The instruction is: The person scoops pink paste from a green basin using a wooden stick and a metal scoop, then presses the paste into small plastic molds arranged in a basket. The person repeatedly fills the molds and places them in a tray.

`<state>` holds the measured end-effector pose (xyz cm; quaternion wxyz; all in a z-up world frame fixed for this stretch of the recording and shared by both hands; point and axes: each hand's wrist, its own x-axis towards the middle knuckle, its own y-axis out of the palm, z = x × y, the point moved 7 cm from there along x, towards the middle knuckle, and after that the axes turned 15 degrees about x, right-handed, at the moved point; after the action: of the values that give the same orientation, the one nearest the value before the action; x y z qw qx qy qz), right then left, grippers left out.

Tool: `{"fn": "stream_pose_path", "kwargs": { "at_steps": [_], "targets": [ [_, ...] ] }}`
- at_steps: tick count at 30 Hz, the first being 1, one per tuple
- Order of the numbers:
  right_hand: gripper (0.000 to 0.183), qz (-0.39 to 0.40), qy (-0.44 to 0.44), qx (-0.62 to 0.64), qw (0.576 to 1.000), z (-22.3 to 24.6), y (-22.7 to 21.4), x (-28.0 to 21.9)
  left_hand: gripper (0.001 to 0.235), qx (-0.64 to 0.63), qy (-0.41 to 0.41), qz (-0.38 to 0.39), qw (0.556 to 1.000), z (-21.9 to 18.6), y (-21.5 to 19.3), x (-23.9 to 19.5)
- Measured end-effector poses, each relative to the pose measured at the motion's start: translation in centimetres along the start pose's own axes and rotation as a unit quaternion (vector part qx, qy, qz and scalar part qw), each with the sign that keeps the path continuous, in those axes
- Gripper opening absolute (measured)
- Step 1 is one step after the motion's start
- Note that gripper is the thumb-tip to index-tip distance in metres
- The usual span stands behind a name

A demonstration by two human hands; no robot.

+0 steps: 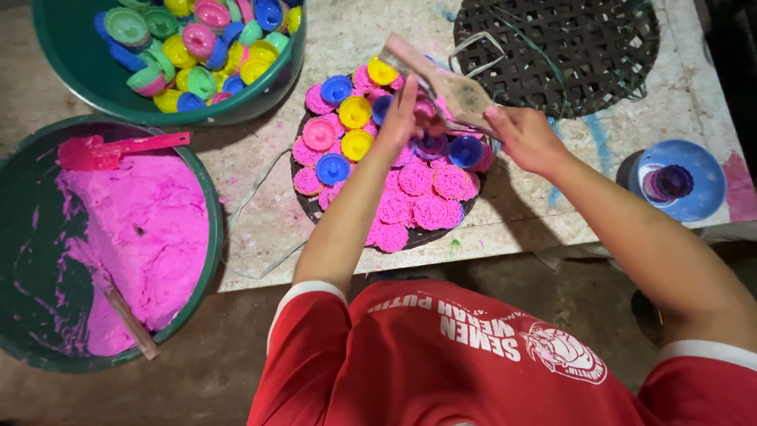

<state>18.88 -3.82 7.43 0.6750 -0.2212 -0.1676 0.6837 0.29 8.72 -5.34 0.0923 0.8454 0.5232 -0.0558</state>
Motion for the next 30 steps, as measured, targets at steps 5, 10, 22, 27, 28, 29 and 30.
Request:
{"fn": "stream_pose_path", "kwargs": {
  "at_steps": [5,10,22,27,28,29,30],
  "targets": [
    [0.069,-0.023,0.037,0.039,0.998,-3.1,0.3,0.4,0.092,0.035,-0.127,-0.003,0.991,5.9,0.0,0.3],
    [0.064,-0.063,0.000,0.117,0.991,-4.3,-0.1,0.3,0.068,0.207,0.087,-0.018,0.974,2.6,-0.2,-0.6],
    [0.051,-0.010,-0.064,0.160,0.985,3.0,-1.6,-5.2,0.058,0.558,0.360,-0.150,0.733,-14.3,0.9,-16.7],
    [0.046,0.133,-0.215,-0.024,0.967,14.1,0.2,-10.8,0.044,0.617,0.102,0.046,0.779,-14.4,0.8,-21.6],
    [0.052,0.141,-0.316,-0.084,0.934,17.1,0.4,-12.3,0.044,0.591,0.119,0.073,0.795,-14.7,0.8,-24.3],
    [0.055,0.153,-0.377,-0.090,0.909,19.6,0.7,-13.3,0.044,0.567,0.142,0.096,0.806,-15.2,0.8,-26.8],
    [0.058,0.163,-0.435,-0.095,0.880,21.9,1.1,-13.9,0.045,0.547,0.157,0.117,0.814,-15.7,0.5,-29.0]
  ]
}}
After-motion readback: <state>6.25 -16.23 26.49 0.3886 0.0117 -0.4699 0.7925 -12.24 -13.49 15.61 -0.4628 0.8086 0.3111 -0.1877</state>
